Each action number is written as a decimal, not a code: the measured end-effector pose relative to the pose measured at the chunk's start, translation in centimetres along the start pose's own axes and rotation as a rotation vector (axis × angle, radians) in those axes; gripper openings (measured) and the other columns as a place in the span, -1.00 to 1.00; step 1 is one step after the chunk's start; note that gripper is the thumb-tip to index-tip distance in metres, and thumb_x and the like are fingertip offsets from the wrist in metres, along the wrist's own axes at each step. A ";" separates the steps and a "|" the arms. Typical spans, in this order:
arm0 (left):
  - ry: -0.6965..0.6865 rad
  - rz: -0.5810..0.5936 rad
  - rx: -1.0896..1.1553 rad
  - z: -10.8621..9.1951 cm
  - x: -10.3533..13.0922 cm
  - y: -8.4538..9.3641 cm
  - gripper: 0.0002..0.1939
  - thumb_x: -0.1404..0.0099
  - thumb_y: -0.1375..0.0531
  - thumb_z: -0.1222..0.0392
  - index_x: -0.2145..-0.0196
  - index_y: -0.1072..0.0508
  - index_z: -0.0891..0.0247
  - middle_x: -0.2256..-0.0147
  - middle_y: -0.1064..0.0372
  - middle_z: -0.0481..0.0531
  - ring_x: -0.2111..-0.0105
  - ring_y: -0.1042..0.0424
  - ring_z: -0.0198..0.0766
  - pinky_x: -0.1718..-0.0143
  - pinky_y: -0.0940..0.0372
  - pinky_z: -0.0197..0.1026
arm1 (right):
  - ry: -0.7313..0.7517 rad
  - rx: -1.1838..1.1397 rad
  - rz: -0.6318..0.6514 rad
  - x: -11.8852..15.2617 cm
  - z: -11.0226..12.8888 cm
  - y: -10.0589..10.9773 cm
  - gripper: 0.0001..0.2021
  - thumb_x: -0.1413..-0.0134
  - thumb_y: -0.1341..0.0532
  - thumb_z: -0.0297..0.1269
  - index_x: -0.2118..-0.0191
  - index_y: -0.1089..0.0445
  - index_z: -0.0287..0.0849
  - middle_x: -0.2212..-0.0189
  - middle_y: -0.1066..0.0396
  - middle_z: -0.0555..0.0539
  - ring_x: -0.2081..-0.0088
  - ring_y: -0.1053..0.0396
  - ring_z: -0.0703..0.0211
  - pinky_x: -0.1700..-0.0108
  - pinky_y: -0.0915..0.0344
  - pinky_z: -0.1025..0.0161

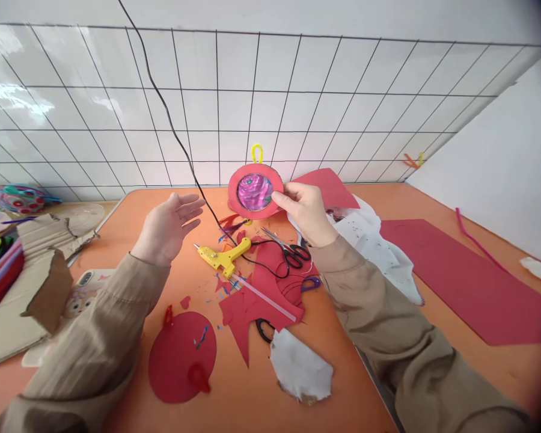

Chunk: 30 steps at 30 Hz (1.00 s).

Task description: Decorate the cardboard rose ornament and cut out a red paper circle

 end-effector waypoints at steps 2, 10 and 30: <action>-0.006 0.019 0.007 0.0 0.0 0.0 -0.67 -0.38 0.02 0.08 0.27 -0.46 0.31 0.02 -0.45 0.30 0.02 -0.41 -0.04 -0.09 -0.20 0.01 | -0.036 -0.069 0.046 -0.1 -0.1 -0.2 -0.73 0.01 -0.27 -0.20 0.59 -0.27 -0.20 0.61 -0.14 0.08 0.50 -0.12 0.32 0.42 -0.09 0.29; -0.012 0.063 0.017 0.4 0.0 -0.3 -0.66 -0.36 -0.03 0.02 0.26 -0.48 0.30 0.03 -0.46 0.28 0.03 -0.42 -0.05 -0.02 -0.24 -0.03 | -0.123 -0.242 0.232 0.8 0.3 -1.0 -0.77 0.03 -0.34 -0.13 0.30 -0.53 -0.19 0.40 -0.49 -0.02 0.31 -0.41 0.15 0.20 -0.34 0.20; -0.079 0.383 -0.044 2.7 1.4 -3.8 -0.60 0.00 -0.42 -0.10 0.44 -0.57 0.33 0.51 -0.47 0.04 0.51 -0.39 -0.29 0.41 -0.36 -0.22 | -0.244 -0.343 0.336 3.8 0.1 -2.5 -0.78 0.17 -0.42 -0.17 0.44 -0.50 -0.20 0.50 -0.44 0.02 0.42 -0.37 0.22 0.28 -0.33 0.25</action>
Point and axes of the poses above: each hand's wrist, its own x-axis away from the middle knuckle, its own y-axis out of the back of the hand, z = x × y, the point moved 6 cm from there along -x, towards the middle knuckle
